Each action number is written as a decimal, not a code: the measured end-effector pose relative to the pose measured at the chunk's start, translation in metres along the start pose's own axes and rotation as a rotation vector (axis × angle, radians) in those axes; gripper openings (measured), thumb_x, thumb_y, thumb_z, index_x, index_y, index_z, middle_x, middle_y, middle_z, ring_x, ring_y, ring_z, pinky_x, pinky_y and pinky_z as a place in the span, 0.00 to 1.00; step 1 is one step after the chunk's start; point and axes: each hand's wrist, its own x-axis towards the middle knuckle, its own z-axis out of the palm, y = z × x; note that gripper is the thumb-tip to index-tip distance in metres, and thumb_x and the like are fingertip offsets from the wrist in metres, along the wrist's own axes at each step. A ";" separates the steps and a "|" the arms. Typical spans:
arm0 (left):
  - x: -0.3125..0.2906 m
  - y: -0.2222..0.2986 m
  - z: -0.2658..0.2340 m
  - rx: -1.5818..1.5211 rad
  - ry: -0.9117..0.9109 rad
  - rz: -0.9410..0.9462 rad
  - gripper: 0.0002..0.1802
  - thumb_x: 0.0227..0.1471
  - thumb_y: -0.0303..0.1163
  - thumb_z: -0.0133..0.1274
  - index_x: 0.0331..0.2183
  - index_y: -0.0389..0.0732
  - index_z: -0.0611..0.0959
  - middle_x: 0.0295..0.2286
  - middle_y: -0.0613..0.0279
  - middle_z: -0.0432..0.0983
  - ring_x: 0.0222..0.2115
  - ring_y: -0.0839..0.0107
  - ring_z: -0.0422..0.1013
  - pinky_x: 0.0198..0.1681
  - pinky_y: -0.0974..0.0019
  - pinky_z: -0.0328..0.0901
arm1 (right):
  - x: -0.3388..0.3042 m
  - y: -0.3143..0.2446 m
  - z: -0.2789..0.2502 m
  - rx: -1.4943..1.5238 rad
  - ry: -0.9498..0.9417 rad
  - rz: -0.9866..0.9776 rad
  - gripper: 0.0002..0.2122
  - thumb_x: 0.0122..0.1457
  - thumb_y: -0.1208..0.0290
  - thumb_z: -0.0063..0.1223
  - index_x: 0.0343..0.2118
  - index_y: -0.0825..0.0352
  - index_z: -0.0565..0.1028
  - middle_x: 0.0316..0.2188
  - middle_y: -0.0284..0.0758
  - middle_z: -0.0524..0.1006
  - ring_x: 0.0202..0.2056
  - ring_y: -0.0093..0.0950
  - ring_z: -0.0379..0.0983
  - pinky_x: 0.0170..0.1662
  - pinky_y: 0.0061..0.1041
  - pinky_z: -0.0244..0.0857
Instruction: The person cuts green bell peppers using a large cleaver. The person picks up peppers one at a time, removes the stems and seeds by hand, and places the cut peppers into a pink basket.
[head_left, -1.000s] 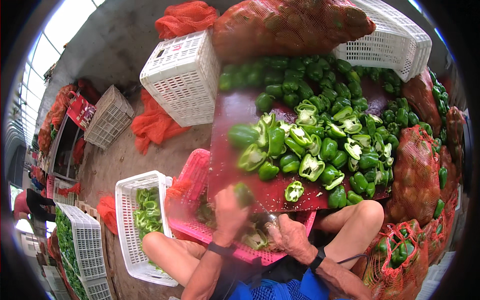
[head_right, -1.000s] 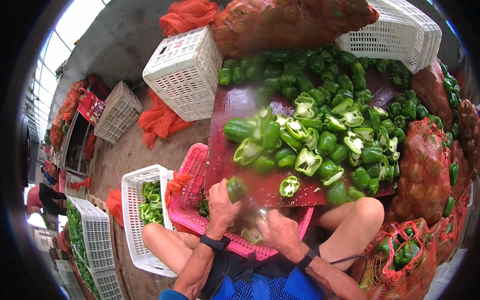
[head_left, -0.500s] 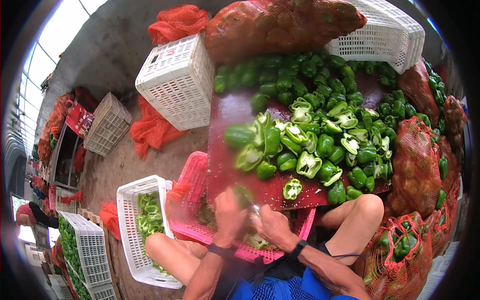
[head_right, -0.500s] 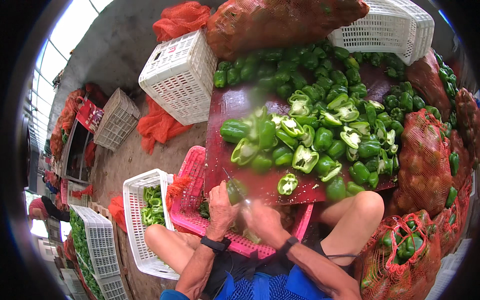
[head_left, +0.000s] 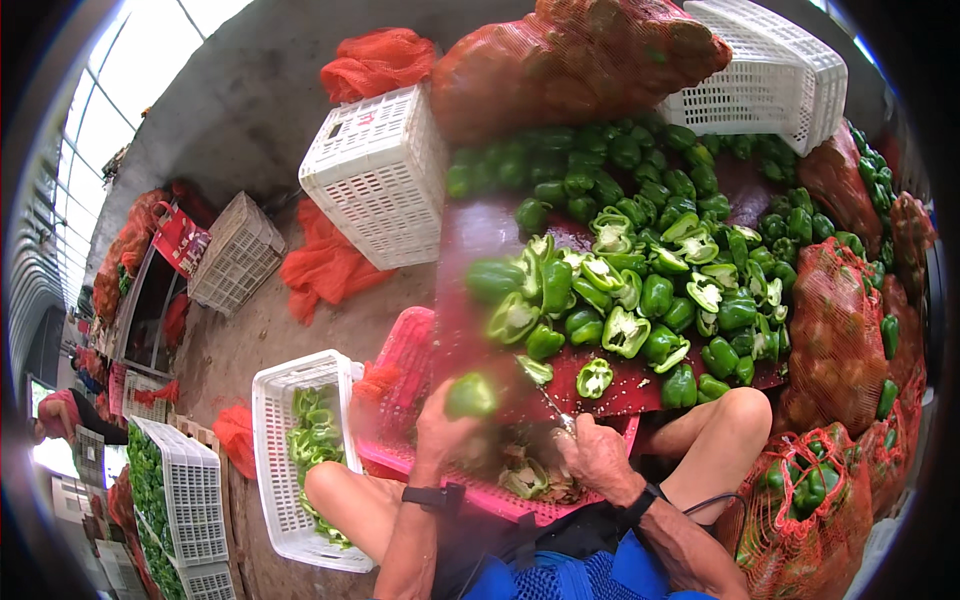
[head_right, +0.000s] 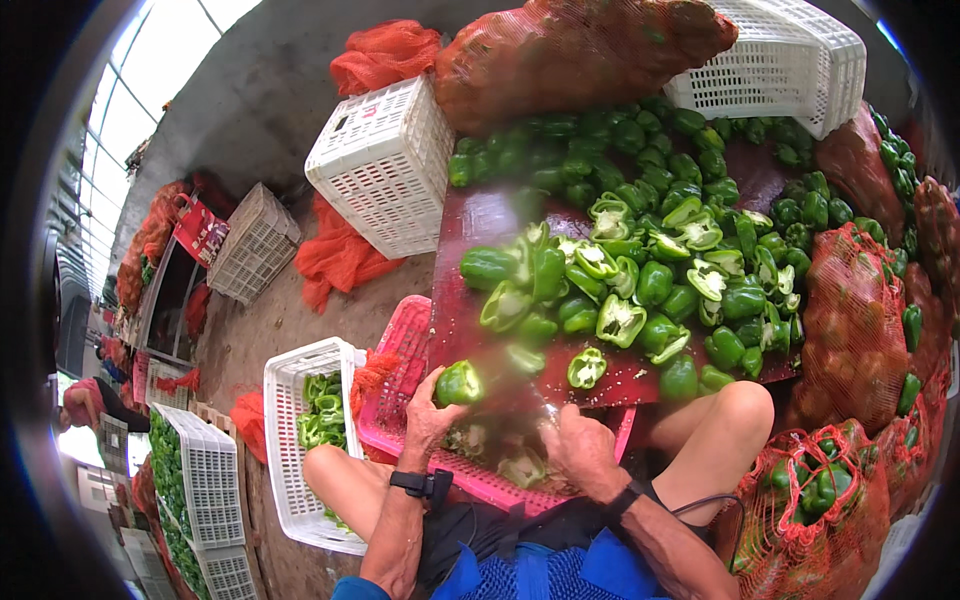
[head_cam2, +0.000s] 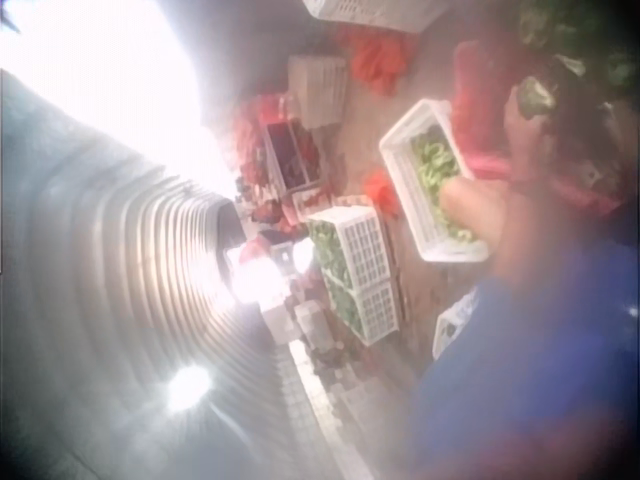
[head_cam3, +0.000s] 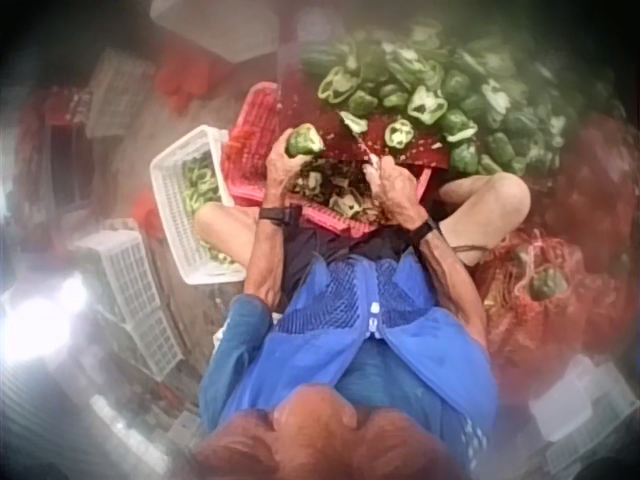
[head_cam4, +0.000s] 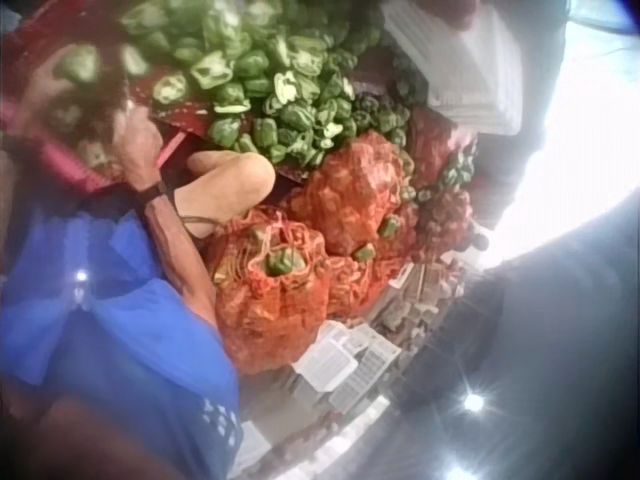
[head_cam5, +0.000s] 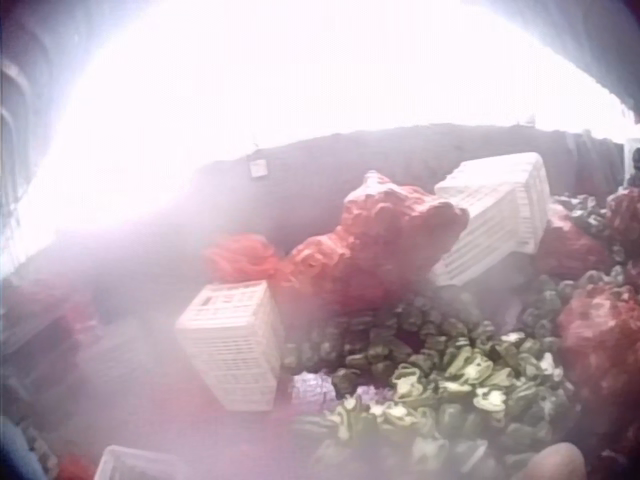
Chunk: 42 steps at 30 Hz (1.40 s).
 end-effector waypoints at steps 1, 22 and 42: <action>-0.001 -0.001 0.001 0.000 0.003 0.000 0.44 0.36 0.37 0.72 0.56 0.35 0.74 0.49 0.49 0.77 0.48 0.65 0.74 0.54 0.63 0.68 | -0.004 0.004 0.002 0.000 0.000 -0.003 0.17 0.60 0.57 0.53 0.29 0.70 0.70 0.18 0.48 0.76 0.23 0.48 0.77 0.27 0.46 0.70; -0.013 0.045 0.033 -0.139 0.150 -0.082 0.32 0.54 0.42 0.60 0.55 0.34 0.73 0.39 0.47 0.80 0.37 0.61 0.78 0.42 0.60 0.72 | -0.001 0.007 -0.043 -0.047 0.095 -0.319 0.05 0.55 0.72 0.52 0.35 0.62 0.76 0.24 0.38 0.66 0.25 0.37 0.71 0.23 0.36 0.65; -0.027 0.048 0.018 0.144 0.101 0.256 0.36 0.45 0.34 0.68 0.55 0.36 0.73 0.36 0.49 0.81 0.34 0.66 0.79 0.37 0.64 0.73 | -0.024 -0.018 -0.038 0.096 0.028 -0.376 0.06 0.58 0.75 0.52 0.37 0.66 0.77 0.28 0.43 0.66 0.26 0.40 0.71 0.25 0.39 0.63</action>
